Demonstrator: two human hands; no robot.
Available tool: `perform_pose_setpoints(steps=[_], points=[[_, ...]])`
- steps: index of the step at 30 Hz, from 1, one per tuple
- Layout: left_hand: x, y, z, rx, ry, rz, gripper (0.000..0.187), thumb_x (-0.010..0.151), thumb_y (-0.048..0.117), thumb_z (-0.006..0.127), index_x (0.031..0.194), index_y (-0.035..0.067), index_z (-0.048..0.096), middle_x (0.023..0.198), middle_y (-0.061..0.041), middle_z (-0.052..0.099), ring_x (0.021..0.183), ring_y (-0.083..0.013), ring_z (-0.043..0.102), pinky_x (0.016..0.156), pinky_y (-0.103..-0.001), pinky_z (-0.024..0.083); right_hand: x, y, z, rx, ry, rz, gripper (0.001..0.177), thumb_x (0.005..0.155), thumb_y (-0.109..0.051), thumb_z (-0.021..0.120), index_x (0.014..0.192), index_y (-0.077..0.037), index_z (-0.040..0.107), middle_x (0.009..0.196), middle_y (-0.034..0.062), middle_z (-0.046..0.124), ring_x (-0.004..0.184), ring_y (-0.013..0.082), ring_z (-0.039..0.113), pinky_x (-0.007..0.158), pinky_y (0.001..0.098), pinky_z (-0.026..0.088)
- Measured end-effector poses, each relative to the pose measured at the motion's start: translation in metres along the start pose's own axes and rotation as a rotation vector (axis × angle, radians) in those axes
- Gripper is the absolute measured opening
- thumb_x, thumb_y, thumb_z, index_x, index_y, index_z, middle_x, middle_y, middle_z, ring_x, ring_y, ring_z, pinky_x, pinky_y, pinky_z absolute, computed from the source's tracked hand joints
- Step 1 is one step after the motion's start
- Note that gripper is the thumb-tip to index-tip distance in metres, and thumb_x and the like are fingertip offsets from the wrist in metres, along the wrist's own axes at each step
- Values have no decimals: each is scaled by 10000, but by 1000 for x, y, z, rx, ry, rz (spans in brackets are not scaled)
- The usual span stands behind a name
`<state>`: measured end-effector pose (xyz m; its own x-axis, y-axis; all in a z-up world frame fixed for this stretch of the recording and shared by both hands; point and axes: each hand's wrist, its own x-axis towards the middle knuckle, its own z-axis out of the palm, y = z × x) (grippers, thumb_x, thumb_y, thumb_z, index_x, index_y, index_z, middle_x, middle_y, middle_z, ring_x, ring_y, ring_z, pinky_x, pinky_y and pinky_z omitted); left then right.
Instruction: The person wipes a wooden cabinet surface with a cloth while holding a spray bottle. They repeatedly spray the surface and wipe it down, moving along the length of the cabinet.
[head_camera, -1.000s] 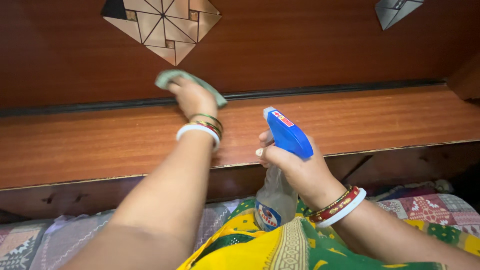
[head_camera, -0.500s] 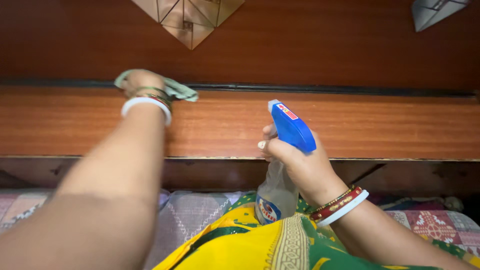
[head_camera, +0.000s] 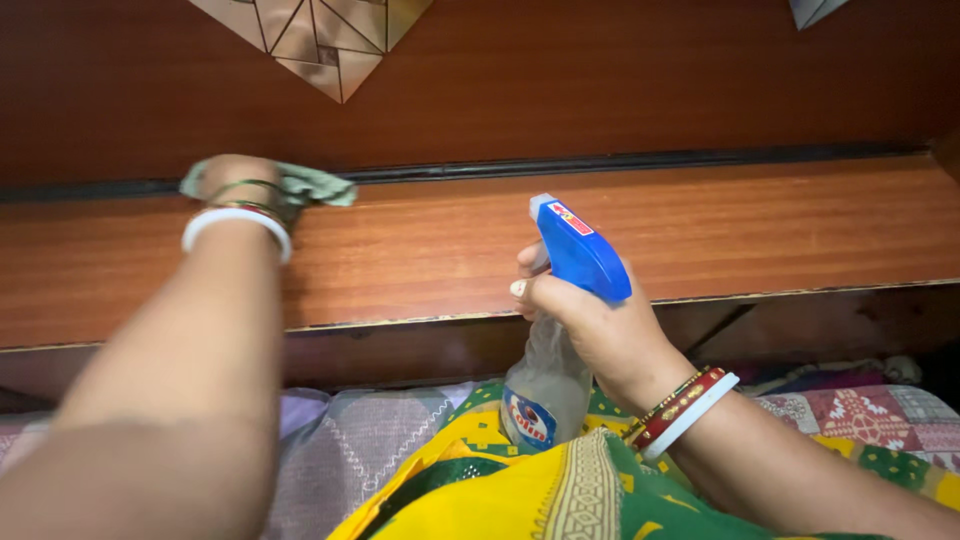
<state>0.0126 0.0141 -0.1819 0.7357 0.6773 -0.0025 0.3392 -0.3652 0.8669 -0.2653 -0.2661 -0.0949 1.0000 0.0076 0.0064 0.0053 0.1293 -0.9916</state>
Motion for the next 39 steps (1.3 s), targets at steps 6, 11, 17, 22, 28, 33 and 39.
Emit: perform_pose_setpoints(steps=[6, 11, 17, 22, 28, 33, 39], points=[[-40, 22, 23, 327, -202, 190, 331, 896, 248, 650, 1106, 3, 725, 1208, -249, 676, 1147, -385, 661, 984, -440, 522, 0, 5, -4, 53, -28, -30, 619, 784, -80, 706, 1390, -61, 580, 970, 26, 654, 806, 137, 642, 743, 317, 542], [-105, 57, 60, 299, -381, 219, 317, 887, 220, 661, 1084, -16, 740, 1188, -255, 692, 1146, -371, 674, 980, -424, 530, -6, 5, -16, 24, 1, -34, 300, 802, -83, 724, 1080, 14, 665, 868, 52, 679, 783, 142, 664, 734, 315, 544], [-160, 79, 100, 260, -478, 297, 318, 881, 202, 652, 1088, -27, 729, 1202, -255, 679, 1150, -379, 662, 974, -429, 528, -19, 3, -34, 34, 86, -18, 288, 779, -102, 716, 1052, -17, 676, 828, 54, 689, 757, 141, 670, 706, 309, 540], [-170, 82, 109, 303, -542, 410, 305, 904, 214, 631, 1077, -7, 751, 1195, -267, 687, 1158, -391, 653, 969, -438, 519, -20, 5, -40, 47, 84, -28, 306, 775, -107, 718, 1066, -24, 671, 817, 58, 697, 760, 145, 673, 708, 310, 538], [-123, 45, 50, -583, -903, 47, 311, 781, 25, 619, 1089, -14, 631, 1050, -253, 702, 970, -432, 707, 874, -598, 547, -17, 4, -30, -1, 66, -79, 303, 783, -114, 720, 1063, -6, 675, 819, 56, 693, 754, 147, 669, 707, 308, 534], [-110, 23, -36, -1268, -1065, -336, 343, 810, 261, 646, 1037, 5, 673, 1029, -180, 728, 992, -362, 693, 941, -530, 554, -9, 5, -16, -16, 33, -78, 343, 765, -119, 718, 1099, -48, 682, 866, 30, 671, 749, 132, 647, 702, 303, 532], [-73, -5, -56, -1136, -857, 72, 292, 909, 196, 741, 1138, 36, 656, 1120, -143, 704, 1081, -329, 666, 1000, -529, 528, -5, 8, -8, -39, 0, -70, 320, 778, -114, 728, 1075, -9, 674, 865, 46, 667, 758, 145, 647, 714, 314, 528]])
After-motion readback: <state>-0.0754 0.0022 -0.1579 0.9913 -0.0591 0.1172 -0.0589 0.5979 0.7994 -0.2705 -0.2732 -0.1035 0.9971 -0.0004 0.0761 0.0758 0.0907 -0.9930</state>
